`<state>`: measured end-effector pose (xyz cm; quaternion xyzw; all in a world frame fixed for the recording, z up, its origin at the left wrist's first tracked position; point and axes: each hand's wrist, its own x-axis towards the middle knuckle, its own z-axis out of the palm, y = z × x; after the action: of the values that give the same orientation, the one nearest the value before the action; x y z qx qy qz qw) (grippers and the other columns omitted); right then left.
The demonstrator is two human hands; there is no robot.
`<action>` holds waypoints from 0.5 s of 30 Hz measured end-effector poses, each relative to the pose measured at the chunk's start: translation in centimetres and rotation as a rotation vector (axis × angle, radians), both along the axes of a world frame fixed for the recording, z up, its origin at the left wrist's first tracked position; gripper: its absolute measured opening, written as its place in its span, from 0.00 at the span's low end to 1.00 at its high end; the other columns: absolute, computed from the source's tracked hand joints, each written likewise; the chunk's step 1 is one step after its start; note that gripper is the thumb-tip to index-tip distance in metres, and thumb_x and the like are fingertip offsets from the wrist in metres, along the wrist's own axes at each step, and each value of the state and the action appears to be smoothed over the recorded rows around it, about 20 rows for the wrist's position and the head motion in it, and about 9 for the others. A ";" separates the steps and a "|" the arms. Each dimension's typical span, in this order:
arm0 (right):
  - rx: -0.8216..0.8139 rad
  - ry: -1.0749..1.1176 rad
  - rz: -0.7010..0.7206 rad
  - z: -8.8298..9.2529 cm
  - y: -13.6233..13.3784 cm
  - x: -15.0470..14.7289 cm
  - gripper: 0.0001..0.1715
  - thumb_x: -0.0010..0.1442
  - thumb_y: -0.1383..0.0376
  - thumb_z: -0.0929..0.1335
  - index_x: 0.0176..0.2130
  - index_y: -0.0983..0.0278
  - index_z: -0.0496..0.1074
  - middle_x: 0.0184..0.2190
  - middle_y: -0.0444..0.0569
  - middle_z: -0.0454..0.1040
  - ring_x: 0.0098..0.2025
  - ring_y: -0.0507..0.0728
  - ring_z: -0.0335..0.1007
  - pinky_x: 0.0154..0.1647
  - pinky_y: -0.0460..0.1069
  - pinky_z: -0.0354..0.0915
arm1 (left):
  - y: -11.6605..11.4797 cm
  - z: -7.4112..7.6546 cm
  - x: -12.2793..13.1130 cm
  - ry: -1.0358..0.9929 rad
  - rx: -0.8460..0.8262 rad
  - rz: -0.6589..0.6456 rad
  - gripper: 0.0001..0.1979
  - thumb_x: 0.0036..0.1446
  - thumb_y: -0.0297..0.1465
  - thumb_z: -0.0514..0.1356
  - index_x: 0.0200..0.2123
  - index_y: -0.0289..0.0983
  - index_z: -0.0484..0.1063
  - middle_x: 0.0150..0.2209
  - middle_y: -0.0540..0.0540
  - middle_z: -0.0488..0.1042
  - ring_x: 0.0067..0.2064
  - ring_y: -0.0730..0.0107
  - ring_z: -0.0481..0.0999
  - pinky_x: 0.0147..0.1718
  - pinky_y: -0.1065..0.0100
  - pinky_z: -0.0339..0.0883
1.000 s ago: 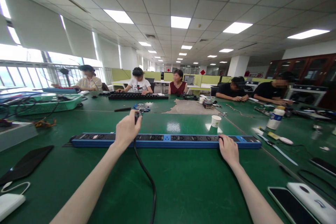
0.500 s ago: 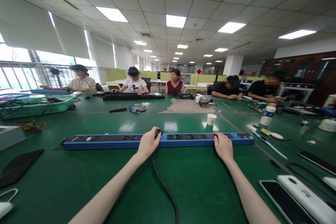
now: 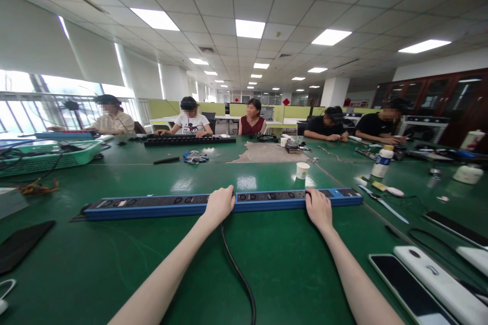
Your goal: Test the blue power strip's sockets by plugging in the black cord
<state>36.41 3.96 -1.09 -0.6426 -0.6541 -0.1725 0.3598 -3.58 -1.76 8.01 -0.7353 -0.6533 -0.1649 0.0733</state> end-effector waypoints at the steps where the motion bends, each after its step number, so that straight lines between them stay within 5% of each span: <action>1: 0.001 0.005 0.002 0.0 0.0 0.0 0.22 0.73 0.61 0.56 0.54 0.60 0.75 0.55 0.55 0.77 0.58 0.63 0.68 0.59 0.57 0.58 | 0.0 0.3 0.6 0.029 -0.006 0.002 0.14 0.69 0.32 0.52 0.50 0.36 0.75 0.42 0.32 0.81 0.47 0.51 0.82 0.45 0.59 0.69; 6: 0.005 0.019 0.015 -0.1 0.1 0.1 0.22 0.73 0.60 0.57 0.54 0.60 0.75 0.55 0.55 0.77 0.58 0.63 0.68 0.59 0.56 0.58 | 0.2 0.9 2.5 0.108 -0.016 0.047 0.13 0.65 0.26 0.52 0.46 0.33 0.75 0.43 0.29 0.80 0.48 0.47 0.81 0.45 0.56 0.70; 12: 0.006 0.022 0.005 -0.1 0.2 0.0 0.22 0.72 0.61 0.58 0.54 0.60 0.75 0.55 0.54 0.77 0.58 0.63 0.69 0.58 0.56 0.58 | -0.4 -0.1 1.6 0.102 -0.013 0.085 0.19 0.68 0.31 0.52 0.60 0.37 0.66 0.42 0.36 0.81 0.46 0.48 0.82 0.44 0.56 0.71; 15: 0.009 0.023 0.008 -0.1 0.2 0.0 0.22 0.72 0.61 0.57 0.54 0.59 0.75 0.56 0.54 0.77 0.59 0.63 0.68 0.59 0.56 0.58 | -0.8 0.0 1.5 0.085 -0.002 0.087 0.16 0.69 0.34 0.52 0.57 0.37 0.68 0.42 0.36 0.81 0.46 0.48 0.82 0.45 0.57 0.70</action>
<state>36.44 4.16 -1.18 -0.6404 -0.6514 -0.1667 0.3712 -2.06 -2.59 7.98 -0.7127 -0.6810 -0.1295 0.1073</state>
